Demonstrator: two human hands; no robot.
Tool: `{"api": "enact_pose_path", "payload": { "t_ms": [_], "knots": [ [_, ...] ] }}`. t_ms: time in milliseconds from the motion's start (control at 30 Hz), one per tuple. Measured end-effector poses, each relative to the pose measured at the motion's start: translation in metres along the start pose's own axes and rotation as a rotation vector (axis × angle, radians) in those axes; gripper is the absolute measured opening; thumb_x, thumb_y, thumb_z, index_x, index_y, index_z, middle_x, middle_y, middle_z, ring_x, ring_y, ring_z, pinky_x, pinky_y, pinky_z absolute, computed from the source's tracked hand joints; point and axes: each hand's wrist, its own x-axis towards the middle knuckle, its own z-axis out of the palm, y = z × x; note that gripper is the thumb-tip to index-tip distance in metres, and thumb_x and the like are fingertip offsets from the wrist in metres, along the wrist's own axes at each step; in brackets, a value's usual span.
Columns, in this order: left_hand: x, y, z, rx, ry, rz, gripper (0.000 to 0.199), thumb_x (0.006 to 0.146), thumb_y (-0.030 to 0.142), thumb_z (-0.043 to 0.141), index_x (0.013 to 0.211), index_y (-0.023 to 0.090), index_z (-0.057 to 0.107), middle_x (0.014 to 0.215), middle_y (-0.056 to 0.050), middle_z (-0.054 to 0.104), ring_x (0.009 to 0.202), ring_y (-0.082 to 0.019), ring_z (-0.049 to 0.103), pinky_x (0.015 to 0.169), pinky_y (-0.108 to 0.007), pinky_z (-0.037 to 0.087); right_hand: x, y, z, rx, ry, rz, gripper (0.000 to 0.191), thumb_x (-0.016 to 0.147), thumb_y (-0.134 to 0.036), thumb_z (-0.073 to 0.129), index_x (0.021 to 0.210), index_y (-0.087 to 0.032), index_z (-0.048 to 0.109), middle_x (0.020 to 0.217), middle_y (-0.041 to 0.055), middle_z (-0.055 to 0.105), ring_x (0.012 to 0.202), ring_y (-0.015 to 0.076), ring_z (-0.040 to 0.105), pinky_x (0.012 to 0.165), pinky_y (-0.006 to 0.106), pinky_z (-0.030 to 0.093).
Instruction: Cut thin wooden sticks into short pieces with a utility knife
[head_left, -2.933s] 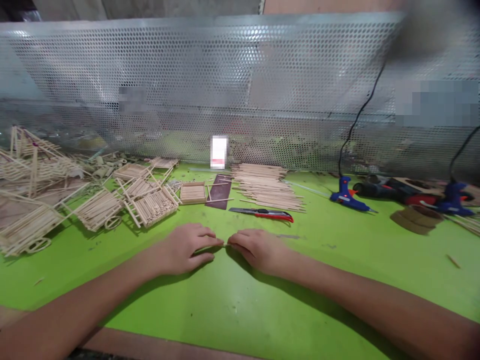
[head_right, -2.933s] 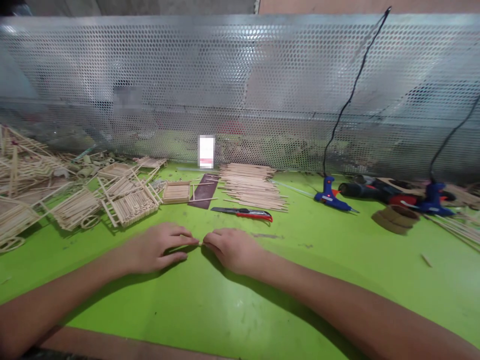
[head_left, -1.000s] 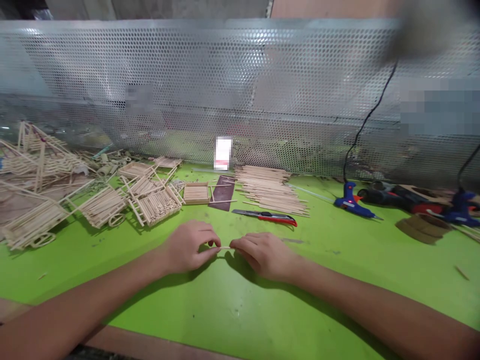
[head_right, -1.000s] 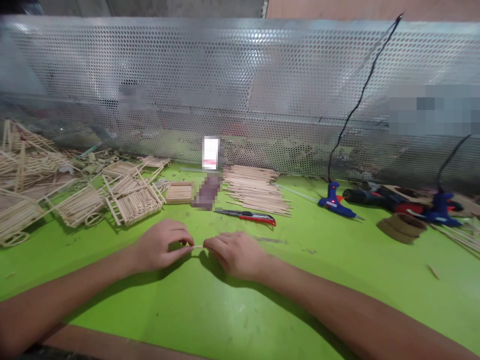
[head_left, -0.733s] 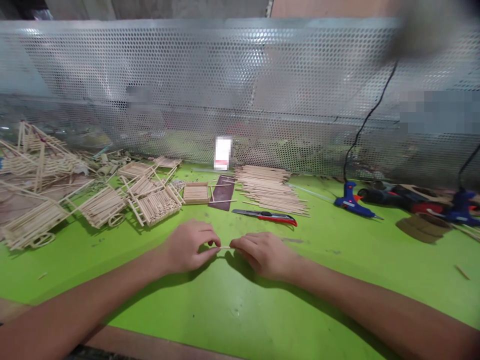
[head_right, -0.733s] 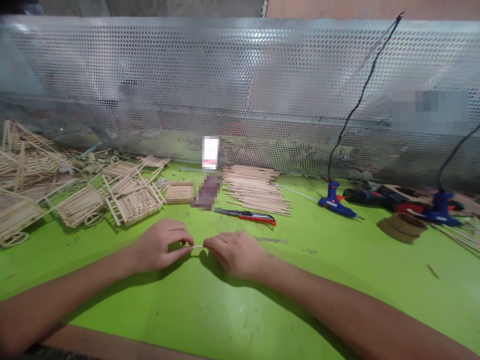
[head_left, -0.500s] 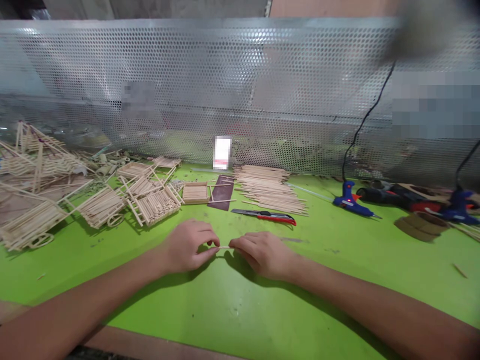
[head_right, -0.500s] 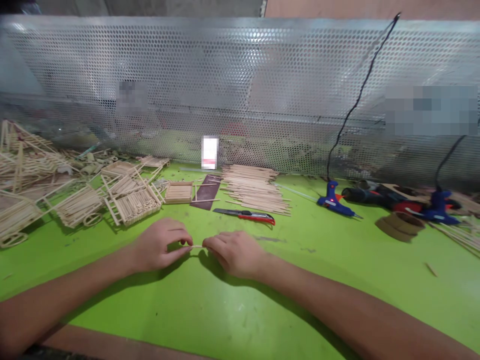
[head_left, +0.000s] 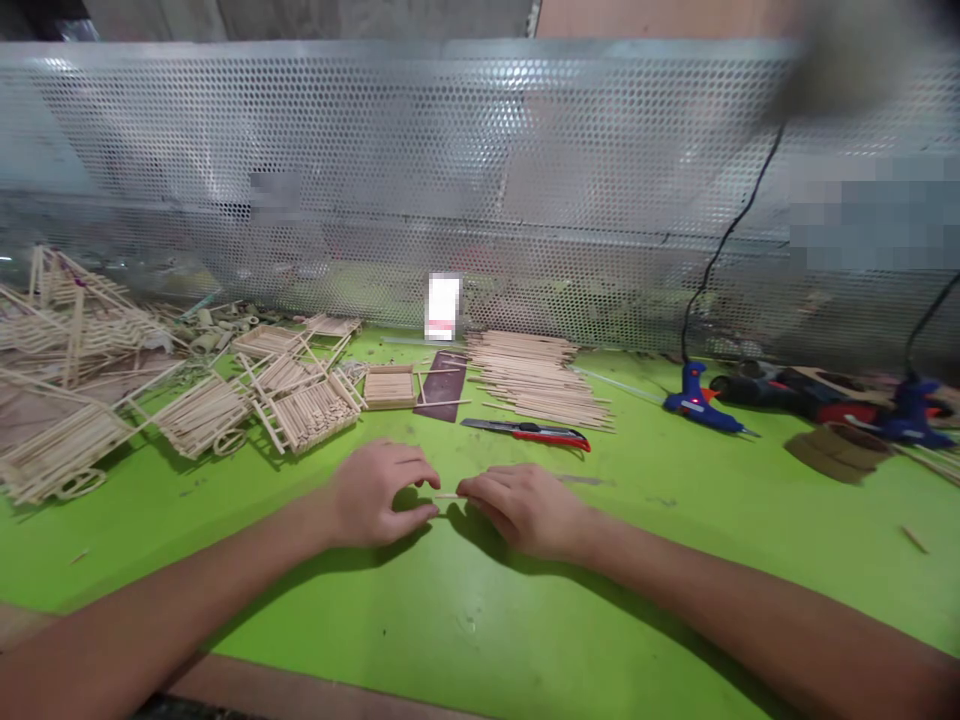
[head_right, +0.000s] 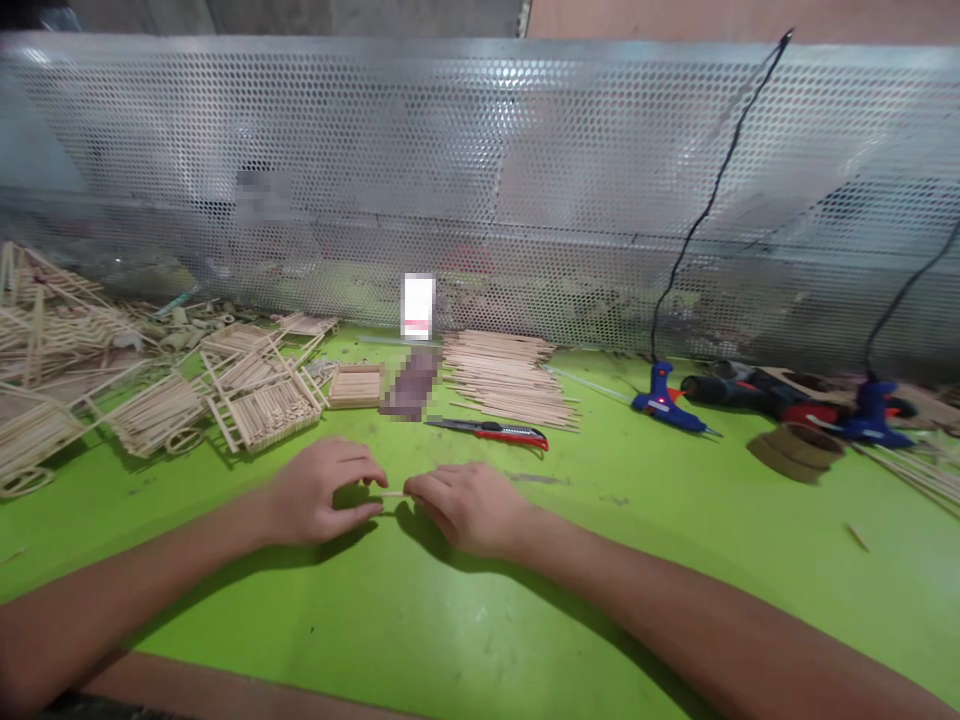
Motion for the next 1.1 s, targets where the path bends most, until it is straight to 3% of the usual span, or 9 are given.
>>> {"api": "enact_pose_path", "payload": {
  "t_ms": [367,600,800,967,1100],
  "knots": [
    [0.0001,-0.0042,0.0026,0.075,0.047,0.118,0.031,0.107,0.036,0.054,0.096,0.018,0.076,0.081,-0.003,0.076,0.071,-0.017,0.065,0.068,-0.032,0.046,0.0012,-0.0021,-0.0016,-0.025,-0.02,-0.009,0.023,0.11,-0.023,0.047,0.112,-0.016,0.068,0.079,0.0044,0.073,0.065,0.0157,0.062,0.056,0.028,0.04],
    [0.0009,-0.0016,-0.0015,0.079,0.03,0.14,0.033,0.108,0.036,0.053,0.095,0.016,0.077,0.081,-0.004,0.077,0.071,-0.017,0.067,0.071,-0.033,0.048,0.0021,-0.0025,-0.0029,-0.008,0.059,-0.052,0.029,0.113,-0.027,0.041,0.11,-0.015,0.067,0.081,0.0057,0.072,0.067,0.0165,0.062,0.057,0.029,0.041],
    [0.001,-0.0017,-0.0013,0.072,0.038,0.145,0.033,0.108,0.035,0.053,0.095,0.016,0.077,0.082,-0.005,0.077,0.071,-0.017,0.067,0.069,-0.032,0.047,0.0027,-0.004,-0.0025,0.037,0.017,-0.016,0.03,0.113,-0.031,0.042,0.107,-0.015,0.066,0.081,0.0053,0.07,0.068,0.0154,0.06,0.059,0.028,0.04],
    [0.0001,-0.0026,0.0013,0.059,0.038,0.157,0.033,0.109,0.035,0.052,0.095,0.016,0.076,0.081,-0.005,0.076,0.07,-0.016,0.065,0.069,-0.032,0.047,0.002,-0.0049,0.0,0.028,-0.023,0.032,0.033,0.112,-0.03,0.044,0.093,-0.016,0.067,0.075,0.0039,0.068,0.064,0.0147,0.055,0.059,0.028,0.036],
    [0.0003,-0.0017,0.0002,0.058,0.026,0.161,0.034,0.109,0.035,0.051,0.095,0.016,0.076,0.082,-0.005,0.076,0.071,-0.017,0.065,0.069,-0.033,0.046,0.0016,-0.005,0.0013,0.048,0.006,0.044,0.027,0.11,-0.029,0.047,0.097,-0.017,0.067,0.078,0.0047,0.069,0.066,0.0157,0.058,0.059,0.028,0.037]
  ]
}}
